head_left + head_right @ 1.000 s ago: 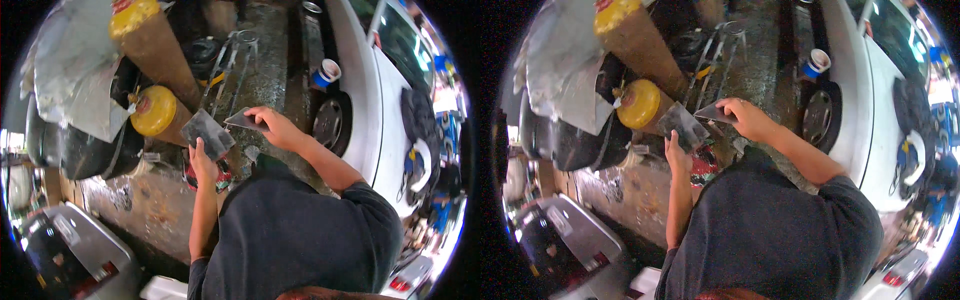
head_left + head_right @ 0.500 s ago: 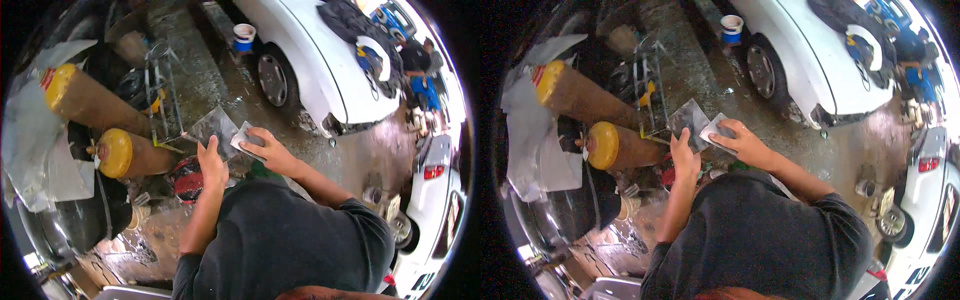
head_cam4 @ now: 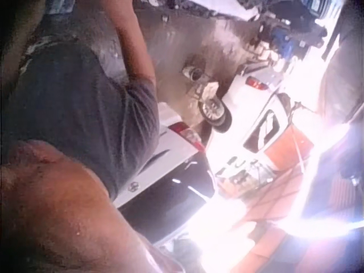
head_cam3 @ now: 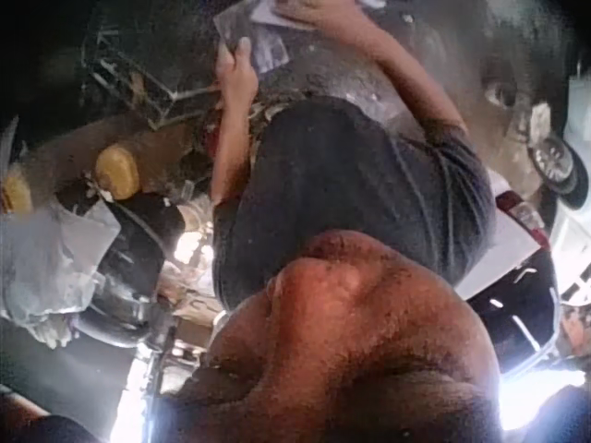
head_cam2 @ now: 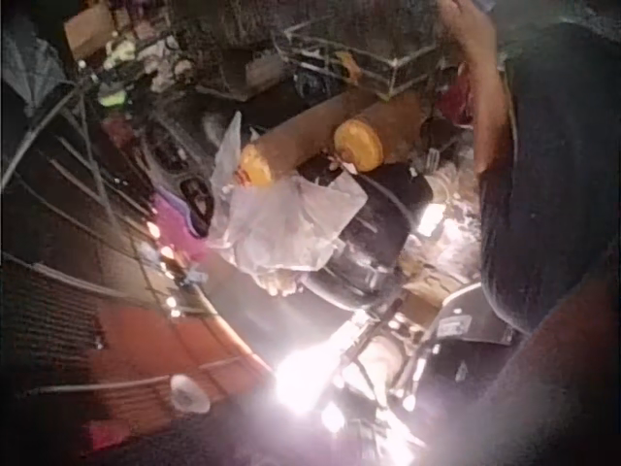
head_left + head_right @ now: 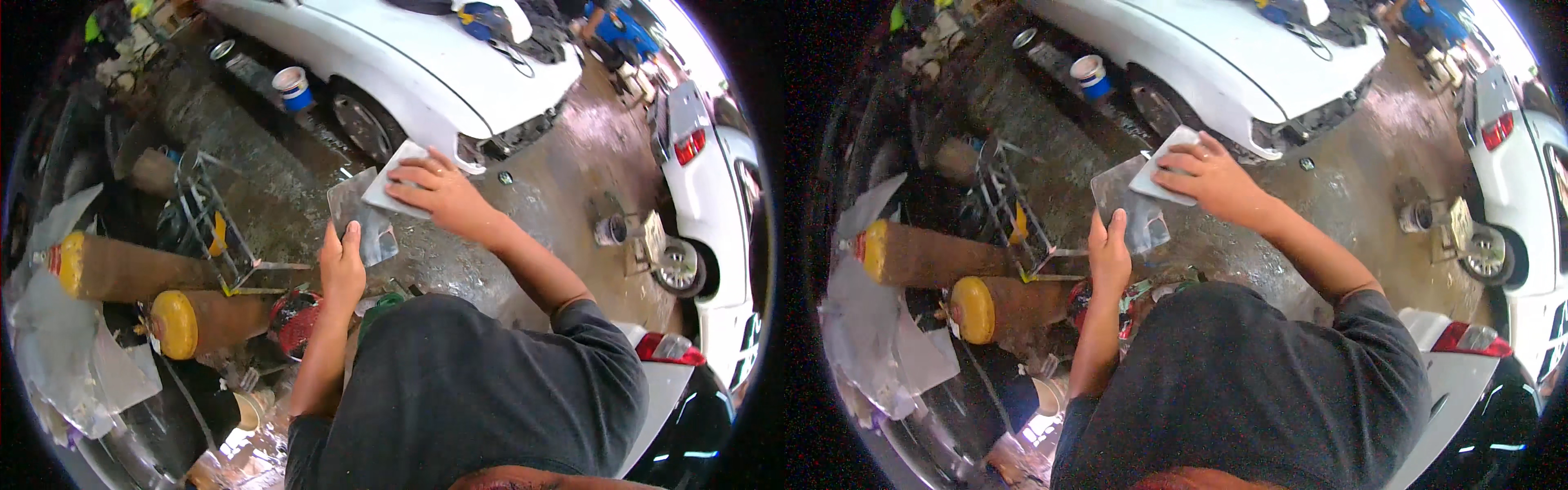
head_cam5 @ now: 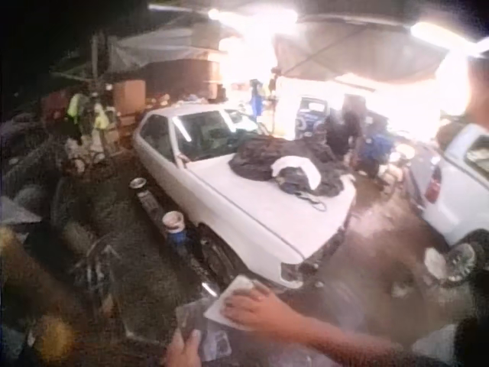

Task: The person uses sanding blocks and sandpaper to smooth filler on the body of a white vehicle, frequently checking the surface by hand and switching between different grades of sandpaper.

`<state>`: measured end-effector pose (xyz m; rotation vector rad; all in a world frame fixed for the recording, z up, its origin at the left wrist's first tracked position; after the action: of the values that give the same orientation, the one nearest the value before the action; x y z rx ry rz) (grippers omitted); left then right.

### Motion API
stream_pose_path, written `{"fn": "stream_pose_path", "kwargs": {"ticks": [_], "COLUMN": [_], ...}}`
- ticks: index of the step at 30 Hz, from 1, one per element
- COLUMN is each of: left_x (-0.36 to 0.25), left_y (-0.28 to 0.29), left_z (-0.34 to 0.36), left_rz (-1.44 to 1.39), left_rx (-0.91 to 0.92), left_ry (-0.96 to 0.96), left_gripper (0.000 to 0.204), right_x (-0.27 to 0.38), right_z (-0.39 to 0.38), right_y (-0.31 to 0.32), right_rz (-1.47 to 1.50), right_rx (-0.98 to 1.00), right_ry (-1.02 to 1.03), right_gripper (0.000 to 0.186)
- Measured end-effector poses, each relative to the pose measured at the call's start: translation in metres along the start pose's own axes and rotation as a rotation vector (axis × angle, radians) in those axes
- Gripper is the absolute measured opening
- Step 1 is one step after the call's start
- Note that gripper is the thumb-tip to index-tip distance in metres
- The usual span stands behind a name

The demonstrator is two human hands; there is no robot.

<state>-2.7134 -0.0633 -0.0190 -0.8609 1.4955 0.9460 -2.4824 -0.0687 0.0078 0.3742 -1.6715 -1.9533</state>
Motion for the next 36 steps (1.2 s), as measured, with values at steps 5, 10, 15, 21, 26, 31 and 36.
{"fn": "stream_pose_path", "kwargs": {"ticks": [5, 10, 15, 21, 26, 31, 36], "left_x": [-0.004, 0.005, 0.002, -0.021, -0.035, -0.017, -0.007], "left_y": [-0.074, -0.153, -0.209, -0.253, -0.261, -0.281, -0.286], "left_z": [-0.013, -0.047, -0.080, -0.107, -0.107, -0.108, -0.128], "left_rz": [0.076, 0.024, 0.161, 0.168, 0.081, -0.581, -0.772], "left_rx": [0.065, 0.099, 0.147, 0.145, 0.063, 0.120, 0.218], "left_ry": [-0.068, -0.097, -0.174, -0.200, -0.243, 0.156, 0.016], "left_gripper": [0.034, 0.032, 0.032, 0.041, 0.050, 0.046, 0.041], "right_x": [0.020, 0.038, 0.069, 0.102, 0.111, 0.129, 0.128], "right_z": [-0.088, -0.189, -0.270, -0.338, -0.363, -0.369, -0.351], "right_y": [-0.001, 0.003, 0.007, -0.009, 0.004, 0.055, 0.046], "right_rz": [0.079, 0.143, 0.143, 0.133, 0.388, 0.744, 0.392], "right_rx": [-0.007, 0.007, -0.025, -0.006, -0.074, -0.458, -0.425], "right_ry": [-0.036, -0.073, -0.096, -0.131, -0.303, -0.387, -0.175], "right_gripper": [0.052, 0.049, 0.037, 0.038, 0.052, 0.067, 0.057]}}
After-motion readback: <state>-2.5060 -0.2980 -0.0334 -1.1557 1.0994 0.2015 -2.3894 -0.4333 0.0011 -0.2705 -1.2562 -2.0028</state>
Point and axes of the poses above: each hand's wrist, its own z-axis towards the middle knuckle, its own y-axis out of the back of the hand, x = y × z, the point moved 2 cm from there along z, towards the middle knuckle, and after that the axes turned 13 degrees about x, right-handed, at the moved point
